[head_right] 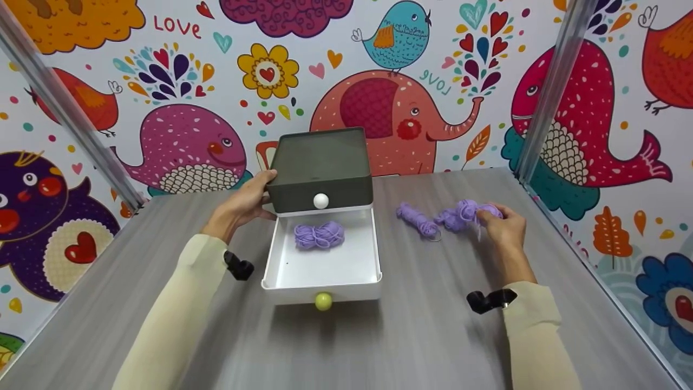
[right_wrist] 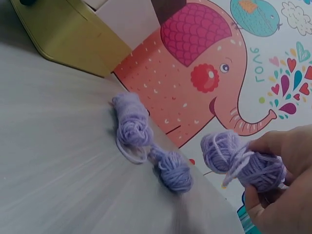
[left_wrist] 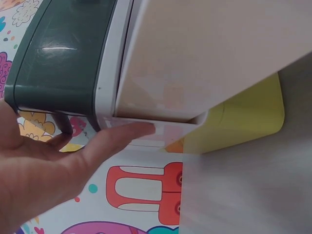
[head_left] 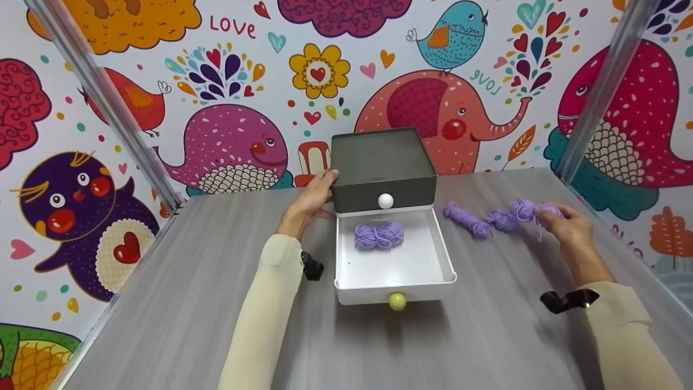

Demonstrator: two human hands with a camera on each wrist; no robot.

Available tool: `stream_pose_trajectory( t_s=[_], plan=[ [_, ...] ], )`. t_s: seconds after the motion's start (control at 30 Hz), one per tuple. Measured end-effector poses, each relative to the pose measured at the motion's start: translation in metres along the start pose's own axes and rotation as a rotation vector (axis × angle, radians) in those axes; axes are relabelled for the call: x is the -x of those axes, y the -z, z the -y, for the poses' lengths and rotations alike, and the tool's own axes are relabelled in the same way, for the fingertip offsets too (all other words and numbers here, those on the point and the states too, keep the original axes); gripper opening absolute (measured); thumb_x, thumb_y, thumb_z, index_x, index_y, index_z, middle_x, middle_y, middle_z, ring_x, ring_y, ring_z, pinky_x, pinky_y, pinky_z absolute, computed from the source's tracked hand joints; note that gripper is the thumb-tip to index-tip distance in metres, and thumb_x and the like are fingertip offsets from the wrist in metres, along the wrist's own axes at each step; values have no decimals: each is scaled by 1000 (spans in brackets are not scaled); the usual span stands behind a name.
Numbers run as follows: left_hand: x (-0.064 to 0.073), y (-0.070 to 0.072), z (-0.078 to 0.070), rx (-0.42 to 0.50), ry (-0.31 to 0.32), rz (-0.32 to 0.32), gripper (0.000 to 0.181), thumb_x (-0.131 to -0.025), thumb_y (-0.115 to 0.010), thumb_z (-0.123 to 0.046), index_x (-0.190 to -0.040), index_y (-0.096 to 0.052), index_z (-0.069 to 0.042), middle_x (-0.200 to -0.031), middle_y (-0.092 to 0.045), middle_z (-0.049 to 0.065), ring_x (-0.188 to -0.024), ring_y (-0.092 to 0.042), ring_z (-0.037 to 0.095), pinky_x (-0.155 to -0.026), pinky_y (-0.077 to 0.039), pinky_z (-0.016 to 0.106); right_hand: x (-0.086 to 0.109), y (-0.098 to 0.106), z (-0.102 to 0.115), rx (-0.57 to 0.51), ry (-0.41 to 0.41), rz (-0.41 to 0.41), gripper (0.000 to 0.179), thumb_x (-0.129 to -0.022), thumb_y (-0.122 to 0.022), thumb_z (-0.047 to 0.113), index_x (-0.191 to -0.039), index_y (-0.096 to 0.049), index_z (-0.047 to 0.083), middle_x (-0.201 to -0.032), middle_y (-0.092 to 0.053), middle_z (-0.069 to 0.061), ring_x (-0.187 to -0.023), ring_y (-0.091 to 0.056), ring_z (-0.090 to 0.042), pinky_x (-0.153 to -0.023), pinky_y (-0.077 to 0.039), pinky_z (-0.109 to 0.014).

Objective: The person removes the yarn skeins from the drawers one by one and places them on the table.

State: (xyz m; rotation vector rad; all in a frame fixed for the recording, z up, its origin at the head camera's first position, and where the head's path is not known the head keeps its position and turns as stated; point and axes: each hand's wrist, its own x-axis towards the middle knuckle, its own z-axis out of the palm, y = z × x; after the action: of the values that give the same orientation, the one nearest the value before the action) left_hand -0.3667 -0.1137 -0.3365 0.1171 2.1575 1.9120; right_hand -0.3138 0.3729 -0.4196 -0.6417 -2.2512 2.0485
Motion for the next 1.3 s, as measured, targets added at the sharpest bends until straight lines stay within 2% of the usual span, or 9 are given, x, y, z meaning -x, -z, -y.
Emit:
stream_pose_trajectory(
  t_s=[0.17,0.2,0.3,0.47,0.63,0.7,0.87,0.97,1.3],
  plan=[
    [0,0,0,5,0,-4,63,-107,-38,-43,-160,-16,-15,-156,-37,20,-147,-33,42,-101,-40,74,-5,5,-4,-134,-55,-7,31,-91,-75,26,-118,-59,25,-96,-60,16,-94,-58,-4,-88,-50,-19],
    [-1,0,0,7,0,-4,63,-107,-38,-43,-160,-15,-15,-156,-37,20,-147,-33,42,-101,-39,74,-7,6,-5,-144,-64,-7,32,-91,-75,24,-119,-59,25,-95,-60,15,-95,-58,-4,-80,-49,-16],
    [-1,0,0,13,-1,-1,63,-107,-37,-43,-160,-16,-15,-155,-38,20,-146,-34,42,-101,-39,74,-11,8,-6,-110,-86,-15,44,-94,-71,19,-134,-55,22,-96,-58,14,-97,-55,-6,-73,-50,-13],
    [-2,0,-1,7,-10,-7,61,-107,-37,-43,-159,-18,-15,-154,-40,21,-146,-35,43,-101,-40,73,-21,6,-10,38,-115,-83,59,-97,-64,20,-151,-41,10,-100,-54,11,-97,-52,-7,-77,-49,-14],
    [-1,0,-1,-17,2,-3,64,-107,-37,-44,-160,-15,-15,-160,-32,18,-148,-31,43,-103,-39,73,-31,4,-15,-15,-214,-211,30,-96,-66,25,-124,-59,19,-102,-49,10,-105,-46,-10,-101,-44,-26],
    [0,0,-1,-24,11,-3,64,-107,-37,-45,-160,-15,-15,-161,-30,17,-148,-31,43,-103,-39,72,-34,4,-17,-38,-239,-243,28,-95,-67,27,-121,-59,21,-102,-48,10,-107,-43,-11,-105,-41,-28],
    [0,0,-1,-15,15,-4,62,-107,-37,-45,-159,-17,-16,-159,-33,18,-147,-32,43,-104,-39,72,-36,6,-22,23,-254,-228,60,-95,-66,31,-149,-45,14,-105,-49,6,-103,-44,-14,-96,-42,-28],
    [0,-1,-1,-14,15,-3,62,-107,-37,-45,-159,-17,-16,-158,-34,18,-147,-32,43,-104,-39,72,-36,5,-25,75,-242,-209,62,-95,-66,34,-149,-45,11,-106,-50,4,-101,-44,-15,-90,-41,-29],
    [-1,1,0,-6,14,-5,61,-107,-36,-45,-159,-19,-17,-159,-34,17,-148,-32,42,-103,-41,71,-37,-1,-25,155,-225,-212,69,-96,-65,39,-152,-40,7,-131,-49,-9,-121,-40,-25,-108,-35,-39]
  ],
)
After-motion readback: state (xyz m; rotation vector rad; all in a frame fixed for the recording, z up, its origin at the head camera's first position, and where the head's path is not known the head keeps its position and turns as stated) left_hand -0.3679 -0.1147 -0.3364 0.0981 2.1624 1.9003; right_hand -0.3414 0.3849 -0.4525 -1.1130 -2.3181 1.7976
